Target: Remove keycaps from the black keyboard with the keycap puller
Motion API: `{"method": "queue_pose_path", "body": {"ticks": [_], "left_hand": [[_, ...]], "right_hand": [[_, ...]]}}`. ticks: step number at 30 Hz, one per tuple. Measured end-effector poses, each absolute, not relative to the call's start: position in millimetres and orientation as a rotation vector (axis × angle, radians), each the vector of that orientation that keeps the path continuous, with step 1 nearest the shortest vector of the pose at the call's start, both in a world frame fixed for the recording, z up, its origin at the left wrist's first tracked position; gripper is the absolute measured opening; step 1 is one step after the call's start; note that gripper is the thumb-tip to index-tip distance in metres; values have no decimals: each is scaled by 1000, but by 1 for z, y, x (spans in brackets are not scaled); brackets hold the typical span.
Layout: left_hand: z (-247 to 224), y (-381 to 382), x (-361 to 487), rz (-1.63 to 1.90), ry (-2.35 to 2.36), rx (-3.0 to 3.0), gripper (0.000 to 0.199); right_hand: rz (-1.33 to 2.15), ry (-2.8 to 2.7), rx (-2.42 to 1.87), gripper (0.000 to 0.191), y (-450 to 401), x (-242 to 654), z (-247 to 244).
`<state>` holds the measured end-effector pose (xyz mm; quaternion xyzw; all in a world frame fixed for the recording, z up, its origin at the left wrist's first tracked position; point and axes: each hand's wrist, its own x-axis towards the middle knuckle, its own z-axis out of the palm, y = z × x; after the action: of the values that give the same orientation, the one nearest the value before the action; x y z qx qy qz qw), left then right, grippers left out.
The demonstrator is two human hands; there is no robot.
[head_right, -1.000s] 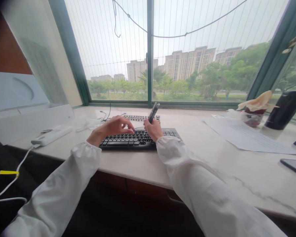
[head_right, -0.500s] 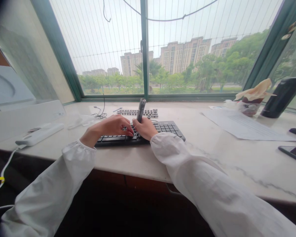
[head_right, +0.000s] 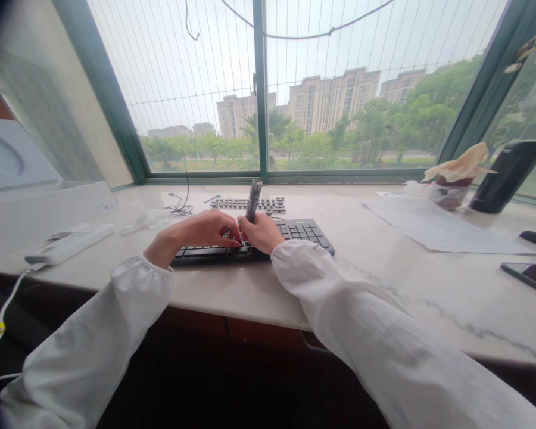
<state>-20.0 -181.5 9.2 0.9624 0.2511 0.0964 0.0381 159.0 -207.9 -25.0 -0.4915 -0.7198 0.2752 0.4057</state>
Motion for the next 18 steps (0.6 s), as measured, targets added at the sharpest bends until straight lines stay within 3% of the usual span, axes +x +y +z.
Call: {"method": "queue_pose_path", "body": {"ticks": [18], "left_hand": [[11,-184,-19,255,760,2951,20]], "right_hand": [[752,-1825,-1201,40,-198,164,-32]]}}
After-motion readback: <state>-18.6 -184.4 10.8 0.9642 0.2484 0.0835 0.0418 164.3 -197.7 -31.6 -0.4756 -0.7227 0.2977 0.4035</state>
